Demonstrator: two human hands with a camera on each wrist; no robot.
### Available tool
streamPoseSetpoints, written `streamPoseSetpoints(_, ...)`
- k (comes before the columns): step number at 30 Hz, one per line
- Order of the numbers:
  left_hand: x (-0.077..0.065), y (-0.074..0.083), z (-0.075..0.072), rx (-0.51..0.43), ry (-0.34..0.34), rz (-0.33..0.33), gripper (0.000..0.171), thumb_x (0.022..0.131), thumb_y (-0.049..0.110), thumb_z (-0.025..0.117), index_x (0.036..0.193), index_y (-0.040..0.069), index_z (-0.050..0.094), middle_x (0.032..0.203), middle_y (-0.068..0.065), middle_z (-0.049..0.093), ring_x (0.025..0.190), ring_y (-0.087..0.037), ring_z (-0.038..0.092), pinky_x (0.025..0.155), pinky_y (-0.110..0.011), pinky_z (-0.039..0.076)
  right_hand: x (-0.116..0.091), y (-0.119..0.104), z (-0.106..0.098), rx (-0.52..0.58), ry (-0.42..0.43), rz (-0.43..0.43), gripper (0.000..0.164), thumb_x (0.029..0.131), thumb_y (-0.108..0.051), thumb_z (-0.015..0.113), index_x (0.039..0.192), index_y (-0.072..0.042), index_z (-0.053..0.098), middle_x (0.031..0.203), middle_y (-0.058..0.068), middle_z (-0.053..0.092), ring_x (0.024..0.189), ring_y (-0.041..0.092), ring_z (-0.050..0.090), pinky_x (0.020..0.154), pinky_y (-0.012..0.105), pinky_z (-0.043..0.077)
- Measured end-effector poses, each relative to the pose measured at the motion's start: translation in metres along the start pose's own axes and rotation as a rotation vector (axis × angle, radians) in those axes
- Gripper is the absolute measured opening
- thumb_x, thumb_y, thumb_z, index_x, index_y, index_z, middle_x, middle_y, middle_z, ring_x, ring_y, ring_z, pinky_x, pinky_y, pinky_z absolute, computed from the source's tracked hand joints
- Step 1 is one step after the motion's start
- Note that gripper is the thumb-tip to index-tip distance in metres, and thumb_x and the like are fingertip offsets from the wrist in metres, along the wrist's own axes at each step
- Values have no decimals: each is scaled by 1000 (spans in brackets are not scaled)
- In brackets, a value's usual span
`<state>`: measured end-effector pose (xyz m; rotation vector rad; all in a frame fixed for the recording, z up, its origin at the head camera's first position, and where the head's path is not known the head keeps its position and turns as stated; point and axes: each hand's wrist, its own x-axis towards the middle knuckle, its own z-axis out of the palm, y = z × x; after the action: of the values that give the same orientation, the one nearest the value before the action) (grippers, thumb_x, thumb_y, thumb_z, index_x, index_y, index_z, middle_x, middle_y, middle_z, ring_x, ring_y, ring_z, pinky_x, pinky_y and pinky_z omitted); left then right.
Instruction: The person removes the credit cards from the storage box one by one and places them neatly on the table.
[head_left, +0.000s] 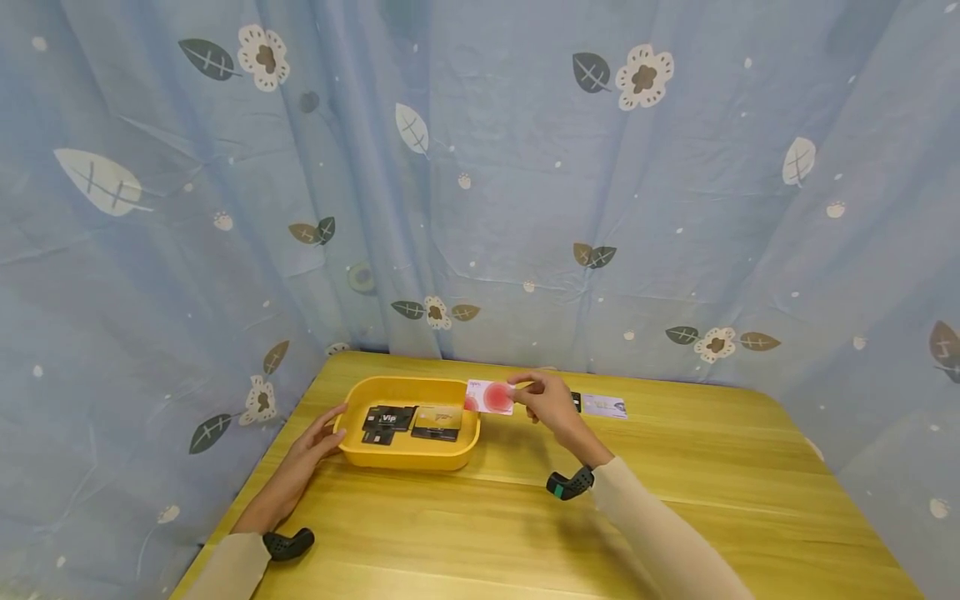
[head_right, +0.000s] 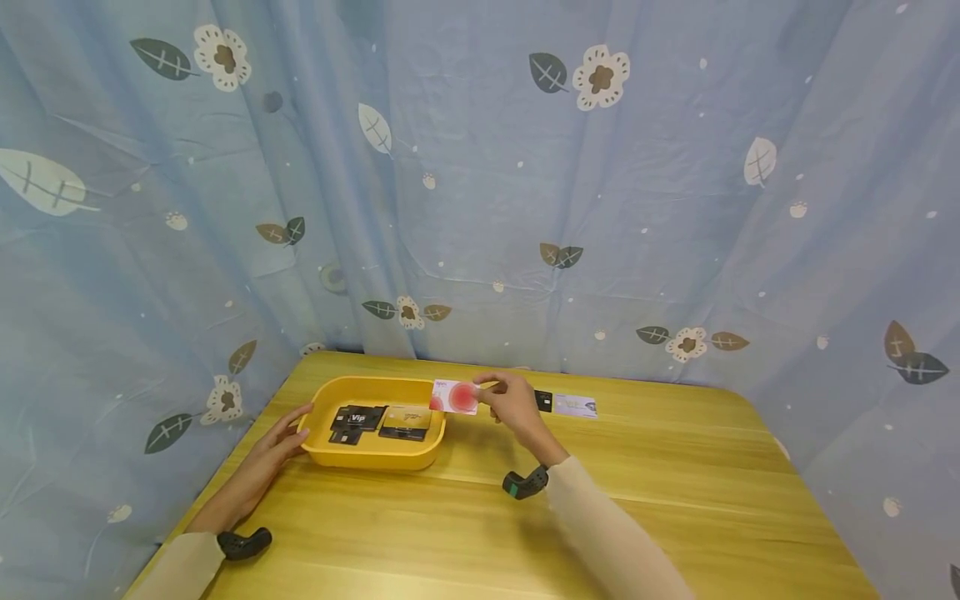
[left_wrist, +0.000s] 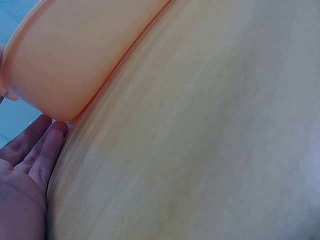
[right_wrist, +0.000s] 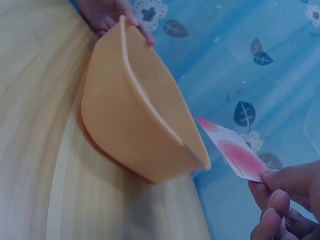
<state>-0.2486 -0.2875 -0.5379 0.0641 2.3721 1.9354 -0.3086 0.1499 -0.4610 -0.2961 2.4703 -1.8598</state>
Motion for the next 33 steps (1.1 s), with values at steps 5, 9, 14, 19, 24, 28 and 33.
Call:
streamPoseSetpoints(5, 0, 0, 1, -9, 4, -1, 64, 107, 40, 56, 164, 26, 29, 168, -10, 18, 143, -33, 33, 96, -18, 44, -5, 5, -10, 8, 15, 10, 22, 95, -21, 77, 116, -15, 76, 77, 6, 66, 56, 19, 46, 55, 34, 44)
streamPoseSetpoints(9, 0, 1, 1, -23, 1, 15, 63, 107, 38, 56, 163, 25, 29, 168, -10, 19, 141, -32, 34, 93, -16, 45, -7, 10, -17, 10, 25, 14, 21, 95, -20, 76, 116, -14, 76, 74, 6, 64, 56, 20, 45, 56, 37, 44)
streamPoseSetpoints(14, 0, 1, 0, -9, 0, 13, 66, 107, 41, 55, 164, 25, 27, 168, -12, 17, 141, -32, 33, 97, -20, 44, -11, 19, -24, 13, 27, 9, 21, 97, -15, 73, 117, -11, 75, 80, 9, 65, 56, 20, 44, 54, 36, 43)
streamPoseSetpoints(19, 0, 1, 0, -15, -5, 12, 66, 107, 40, 55, 164, 24, 27, 169, -12, 15, 142, -33, 32, 95, -17, 44, -14, 26, -31, -6, 39, 24, 20, 98, -15, 73, 118, -13, 75, 91, 23, 67, 57, 19, 44, 56, 37, 43)
streamPoseSetpoints(24, 1, -1, 2, -24, 5, 4, 66, 106, 42, 57, 163, 25, 29, 169, -9, 17, 143, -32, 31, 92, -13, 44, -18, 32, -37, -11, 51, 33, 21, 98, -14, 72, 119, -11, 74, 96, 26, 69, 55, 18, 43, 56, 36, 42)
streamPoseSetpoints(28, 1, -2, 1, -19, 5, 10, 67, 106, 43, 57, 164, 24, 29, 169, -10, 15, 145, -33, 29, 92, -14, 44, -22, 36, -41, -19, 62, 49, 21, 98, -13, 72, 118, -7, 74, 90, 28, 67, 54, 18, 42, 54, 34, 41)
streamPoseSetpoints(33, 0, -3, -1, -5, 12, 25, 66, 106, 44, 56, 163, 25, 30, 168, -10, 19, 142, -31, 33, 93, -16, 46, -25, 45, -48, -22, 61, 77, 23, 98, -15, 73, 119, -6, 73, 72, 24, 57, 53, 18, 42, 54, 34, 40)
